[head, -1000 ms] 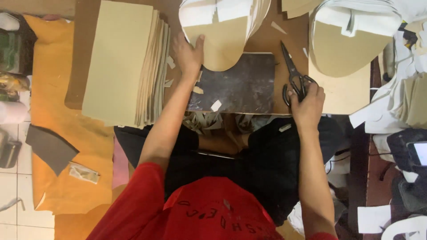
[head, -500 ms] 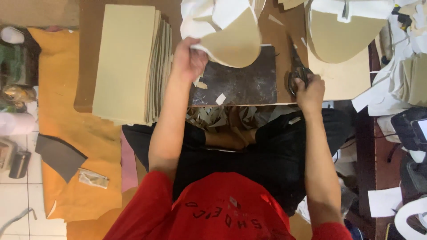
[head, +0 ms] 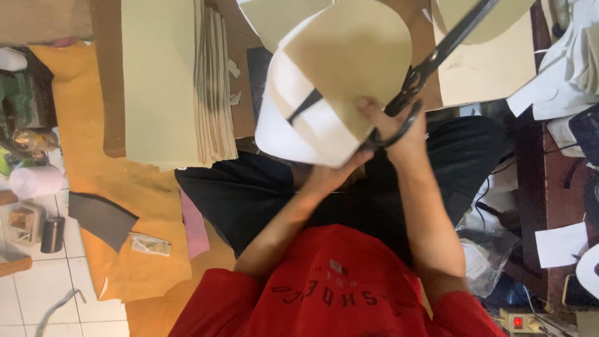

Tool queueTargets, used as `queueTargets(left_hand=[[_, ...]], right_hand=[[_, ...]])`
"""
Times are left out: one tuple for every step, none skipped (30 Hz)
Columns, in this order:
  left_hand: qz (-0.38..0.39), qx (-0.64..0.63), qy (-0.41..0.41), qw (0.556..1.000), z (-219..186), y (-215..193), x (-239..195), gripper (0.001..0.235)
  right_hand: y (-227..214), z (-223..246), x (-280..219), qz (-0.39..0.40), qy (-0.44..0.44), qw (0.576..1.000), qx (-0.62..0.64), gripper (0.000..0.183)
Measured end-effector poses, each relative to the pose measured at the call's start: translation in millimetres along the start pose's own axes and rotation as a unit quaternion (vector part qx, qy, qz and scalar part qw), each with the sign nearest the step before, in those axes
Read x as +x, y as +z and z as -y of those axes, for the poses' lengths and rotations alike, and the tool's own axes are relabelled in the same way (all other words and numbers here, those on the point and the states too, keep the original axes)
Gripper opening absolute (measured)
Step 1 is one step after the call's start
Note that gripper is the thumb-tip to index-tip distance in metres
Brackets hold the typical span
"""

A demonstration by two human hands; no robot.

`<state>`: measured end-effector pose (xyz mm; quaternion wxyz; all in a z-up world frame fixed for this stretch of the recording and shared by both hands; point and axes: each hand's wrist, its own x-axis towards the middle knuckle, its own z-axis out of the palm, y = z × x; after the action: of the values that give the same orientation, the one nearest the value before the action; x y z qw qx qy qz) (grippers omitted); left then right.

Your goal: The person uses large scissors to cut a white paper template from a piece of beige cardboard. They repeatedly trim the edges of the cardboard to match the template's shape and then place the finished piece onto a stack of similar cutouts.

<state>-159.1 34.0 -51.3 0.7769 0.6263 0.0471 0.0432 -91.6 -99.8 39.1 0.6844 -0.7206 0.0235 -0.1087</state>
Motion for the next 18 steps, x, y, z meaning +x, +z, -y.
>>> queueTargets(left_hand=[[0.015, -0.092, -0.039, 0.995, 4, -30, 4, 0.04], [0.029, -0.183, -0.082, 0.979, 9, -59, 4, 0.04], [0.029, -0.184, -0.085, 0.979, 17, -79, 19, 0.04], [0.048, -0.318, -0.145, 0.936, 26, -98, 34, 0.041], [0.065, -0.444, -0.202, 0.87, 37, -117, 49, 0.044], [0.059, -0.445, -0.208, 0.869, 12, -113, 51, 0.044], [0.2, -0.407, -0.164, 0.876, -12, -111, 54, 0.076], [0.334, -0.363, -0.111, 0.863, -36, -108, 58, 0.112], [0.327, -0.366, -0.116, 0.864, -24, -106, 59, 0.112], [0.303, -0.307, -0.164, 0.887, -13, -104, 61, 0.096], [0.277, -0.246, -0.21, 0.905, -2, -102, 62, 0.087], [0.279, -0.246, -0.209, 0.904, -29, -87, 68, 0.087], [0.195, -0.177, -0.306, 0.915, -56, -70, 73, 0.069], [0.109, -0.102, -0.4, 0.904, -82, -54, 79, 0.054], [0.113, -0.1, -0.402, 0.903, -79, -50, 87, 0.054], [0.122, -0.05, -0.383, 0.914, -76, -46, 92, 0.067], [0.131, 0.0, -0.363, 0.923, -72, -43, 97, 0.079], [0.134, 0.001, -0.364, 0.922, -53, -42, 103, 0.079]], right_hand=[[-5, 16, 5, 0.029, -0.016, 0.999, 0.012, 0.065], [-11, 31, 7, 0.057, -0.028, 0.998, 0.022, 0.078], [-24, 39, 8, 0.056, -0.026, 0.998, 0.021, 0.078], [-37, 47, 10, 0.134, -0.003, 0.99, 0.047, 0.074], [-51, 54, 11, 0.21, 0.018, 0.975, 0.074, 0.072], [-55, 55, 12, 0.211, 0.027, 0.974, 0.074, 0.072], [-58, 55, 14, 0.238, 0.015, 0.971, 0.028, 0.069], [-60, 54, 18, 0.268, 0.002, 0.963, -0.017, 0.066], [-54, 56, 17, 0.272, 0.011, 0.962, -0.016, 0.066], [-48, 58, 17, 0.292, -0.033, 0.956, -0.004, 0.066], [-43, 61, 17, 0.311, -0.077, 0.947, 0.009, 0.067], [-43, 57, 19, 0.31, -0.079, 0.948, 0.008, 0.067], [-43, 54, 22, 0.31, -0.042, 0.949, 0.038, 0.063], [-45, 50, 23, 0.306, -0.003, 0.949, 0.068, 0.06], [-47, 44, 30, 0.302, -0.002, 0.951, 0.067, 0.06], [-50, 37, 36, 0.318, -0.009, 0.948, 0.024, 0.064], [-52, 29, 41, 0.334, -0.014, 0.942, -0.019, 0.068], [-60, -2, 49, 0.33, -0.013, 0.944, -0.019, 0.068]])
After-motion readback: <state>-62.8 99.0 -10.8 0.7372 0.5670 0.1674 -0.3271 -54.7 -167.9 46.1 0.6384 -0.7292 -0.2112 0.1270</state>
